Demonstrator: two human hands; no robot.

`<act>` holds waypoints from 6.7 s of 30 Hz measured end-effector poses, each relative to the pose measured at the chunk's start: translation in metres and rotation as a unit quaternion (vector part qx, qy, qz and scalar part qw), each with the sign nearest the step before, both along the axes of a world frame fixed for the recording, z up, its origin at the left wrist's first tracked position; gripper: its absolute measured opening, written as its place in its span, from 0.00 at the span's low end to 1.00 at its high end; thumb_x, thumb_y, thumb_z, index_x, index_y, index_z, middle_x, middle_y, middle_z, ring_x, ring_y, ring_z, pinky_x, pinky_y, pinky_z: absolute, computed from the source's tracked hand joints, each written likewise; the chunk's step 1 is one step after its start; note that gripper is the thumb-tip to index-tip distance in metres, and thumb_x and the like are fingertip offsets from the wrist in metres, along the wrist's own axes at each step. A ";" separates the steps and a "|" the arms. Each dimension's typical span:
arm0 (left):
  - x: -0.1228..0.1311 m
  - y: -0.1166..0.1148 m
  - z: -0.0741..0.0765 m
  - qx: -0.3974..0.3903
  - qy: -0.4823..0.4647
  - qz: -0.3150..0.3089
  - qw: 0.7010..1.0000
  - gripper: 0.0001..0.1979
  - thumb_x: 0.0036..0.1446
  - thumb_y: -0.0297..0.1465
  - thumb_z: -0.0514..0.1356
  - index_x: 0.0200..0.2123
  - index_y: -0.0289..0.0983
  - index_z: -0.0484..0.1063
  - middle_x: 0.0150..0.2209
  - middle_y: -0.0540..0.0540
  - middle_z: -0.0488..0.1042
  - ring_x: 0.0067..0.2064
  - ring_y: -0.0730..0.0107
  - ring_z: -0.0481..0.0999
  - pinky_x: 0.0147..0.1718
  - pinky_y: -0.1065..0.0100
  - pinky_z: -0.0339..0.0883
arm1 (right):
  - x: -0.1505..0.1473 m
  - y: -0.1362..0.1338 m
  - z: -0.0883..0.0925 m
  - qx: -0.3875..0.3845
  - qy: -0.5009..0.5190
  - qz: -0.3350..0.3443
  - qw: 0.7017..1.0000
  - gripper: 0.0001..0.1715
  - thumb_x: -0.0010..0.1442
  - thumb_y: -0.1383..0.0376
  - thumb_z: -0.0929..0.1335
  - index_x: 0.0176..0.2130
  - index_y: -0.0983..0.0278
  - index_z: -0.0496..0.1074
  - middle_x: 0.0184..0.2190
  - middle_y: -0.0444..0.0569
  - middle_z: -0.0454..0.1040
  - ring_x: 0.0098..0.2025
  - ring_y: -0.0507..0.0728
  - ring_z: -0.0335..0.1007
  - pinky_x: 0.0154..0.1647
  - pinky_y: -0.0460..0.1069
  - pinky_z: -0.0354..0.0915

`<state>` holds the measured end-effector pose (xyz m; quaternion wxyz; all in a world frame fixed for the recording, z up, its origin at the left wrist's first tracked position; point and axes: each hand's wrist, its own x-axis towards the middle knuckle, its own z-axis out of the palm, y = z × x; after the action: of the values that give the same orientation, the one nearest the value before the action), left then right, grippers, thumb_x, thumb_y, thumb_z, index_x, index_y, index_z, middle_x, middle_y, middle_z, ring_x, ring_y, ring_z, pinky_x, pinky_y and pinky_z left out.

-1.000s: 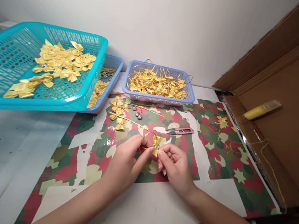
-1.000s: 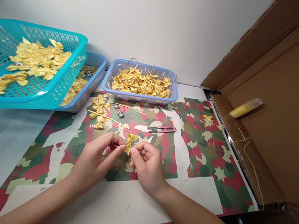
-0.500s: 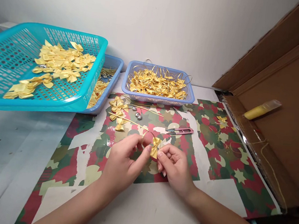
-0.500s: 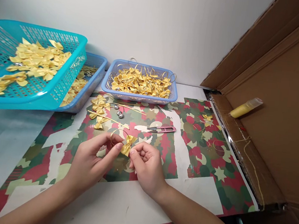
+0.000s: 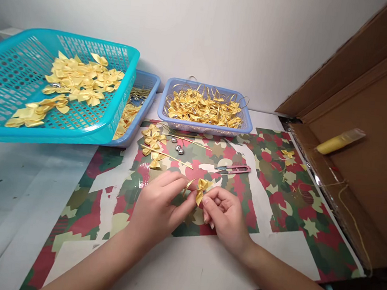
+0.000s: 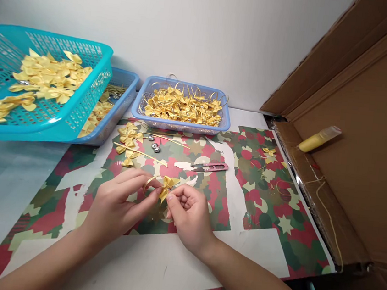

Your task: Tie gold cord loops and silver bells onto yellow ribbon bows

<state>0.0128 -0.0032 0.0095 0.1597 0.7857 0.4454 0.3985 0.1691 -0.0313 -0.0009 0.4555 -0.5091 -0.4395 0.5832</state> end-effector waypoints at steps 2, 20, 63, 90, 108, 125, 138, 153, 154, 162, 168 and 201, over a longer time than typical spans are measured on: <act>0.000 0.000 -0.001 -0.002 0.007 0.003 1.000 0.09 0.59 0.25 0.57 0.25 0.35 0.69 0.24 0.50 0.68 0.27 0.71 0.66 0.27 0.70 0.60 | 0.000 0.000 -0.001 -0.013 0.013 0.002 1.000 0.14 0.57 0.61 0.68 0.24 0.64 0.65 0.15 0.37 0.64 0.16 0.45 0.55 0.18 0.41 0.54; 0.001 -0.002 0.001 -0.027 -0.004 0.031 0.999 0.08 0.56 0.25 0.57 0.24 0.37 0.67 0.22 0.52 0.66 0.27 0.73 0.65 0.27 0.72 0.58 | -0.003 0.001 -0.005 -0.196 0.233 0.037 0.952 0.17 0.46 0.57 0.77 0.24 0.66 0.72 0.16 0.39 0.72 0.15 0.44 0.61 0.20 0.41 0.61; 0.000 0.006 0.009 -0.562 -0.301 -0.013 0.770 0.08 0.47 0.34 0.63 0.23 0.36 0.69 0.18 0.53 0.66 0.20 0.77 0.64 0.20 0.75 0.61 | 0.001 -0.004 -0.004 0.049 -0.079 0.016 0.996 0.12 0.60 0.60 0.68 0.30 0.64 0.72 0.21 0.45 0.74 0.20 0.49 0.68 0.22 0.45 0.66; -0.002 0.006 0.009 -0.564 -0.318 -0.059 0.760 0.13 0.47 0.37 0.68 0.25 0.33 0.74 0.24 0.51 0.70 0.24 0.80 0.63 0.23 0.77 0.59 | 0.002 -0.003 -0.008 0.291 -0.284 -0.009 0.914 0.12 0.60 0.73 0.65 0.25 0.64 0.65 0.19 0.40 0.65 0.19 0.47 0.56 0.19 0.43 0.53; 0.003 0.006 0.004 -0.570 -0.336 -0.039 0.748 0.10 0.45 0.34 0.66 0.23 0.33 0.71 0.19 0.55 0.65 0.22 0.81 0.61 0.22 0.76 0.56 | 0.003 -0.001 -0.002 0.316 -0.289 -0.024 0.903 0.09 0.59 0.72 0.67 0.27 0.64 0.68 0.20 0.41 0.69 0.19 0.47 0.58 0.17 0.43 0.53; -0.001 0.007 0.000 -0.586 -0.368 -0.048 0.720 0.09 0.47 0.33 0.66 0.23 0.34 0.72 0.24 0.52 0.68 0.28 0.77 0.64 0.29 0.74 0.61 | 0.009 0.005 0.001 0.341 -0.282 -0.001 0.897 0.06 0.56 0.73 0.70 0.29 0.63 0.72 0.23 0.42 0.76 0.21 0.48 0.65 0.23 0.44 0.62; 0.002 0.001 0.006 -0.478 -0.228 -0.017 0.848 0.10 0.50 0.36 0.62 0.25 0.35 0.72 0.23 0.48 0.72 0.24 0.70 0.69 0.23 0.69 0.64 | 0.023 0.012 0.010 0.207 -0.147 -0.019 0.967 0.11 0.59 0.64 0.68 0.44 0.59 0.72 0.36 0.47 0.72 0.38 0.55 0.69 0.39 0.51 0.69; 0.002 -0.008 -0.002 -0.082 -0.006 -0.006 0.997 0.05 0.54 0.27 0.58 0.26 0.39 0.70 0.25 0.49 0.76 0.28 0.69 0.72 0.28 0.70 0.62 | 0.017 0.012 0.005 0.227 -0.214 0.026 0.950 0.07 0.55 0.72 0.71 0.32 0.59 0.78 0.31 0.46 0.70 0.37 0.55 0.68 0.30 0.48 0.65; 0.003 -0.008 -0.001 -0.086 -0.006 -0.004 0.996 0.05 0.54 0.27 0.58 0.26 0.39 0.70 0.24 0.50 0.76 0.28 0.69 0.72 0.28 0.70 0.62 | 0.016 0.012 0.005 0.239 -0.214 0.022 0.947 0.07 0.56 0.72 0.70 0.32 0.59 0.78 0.31 0.46 0.70 0.38 0.55 0.68 0.32 0.49 0.66; 0.005 -0.008 0.002 -0.095 0.013 0.027 0.995 0.06 0.51 0.27 0.59 0.23 0.39 0.69 0.23 0.49 0.75 0.26 0.70 0.70 0.26 0.70 0.59 | 0.014 0.011 0.000 0.260 -0.181 0.001 0.948 0.07 0.57 0.72 0.70 0.32 0.59 0.76 0.32 0.46 0.69 0.38 0.55 0.68 0.33 0.49 0.65; 0.004 -0.007 -0.001 -0.115 0.018 0.042 0.992 0.05 0.48 0.25 0.59 0.22 0.38 0.68 0.22 0.50 0.74 0.26 0.70 0.68 0.25 0.70 0.57 | 0.014 0.010 0.000 0.272 -0.185 -0.013 0.944 0.07 0.58 0.71 0.69 0.32 0.59 0.75 0.32 0.45 0.69 0.36 0.54 0.68 0.32 0.48 0.65; 0.005 0.001 0.000 -0.339 -0.067 0.017 0.938 0.04 0.46 0.28 0.59 0.21 0.36 0.71 0.20 0.51 0.69 0.24 0.73 0.65 0.22 0.73 0.56 | 0.052 0.023 0.037 0.206 0.045 -0.089 0.973 0.13 0.48 0.55 0.78 0.28 0.55 0.74 0.24 0.41 0.72 0.24 0.50 0.72 0.22 0.45 0.73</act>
<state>0.0180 -0.0021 0.0094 0.4393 0.6488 0.5556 0.2781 0.2210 -0.0081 0.0366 0.6200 -0.4141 -0.4825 0.4597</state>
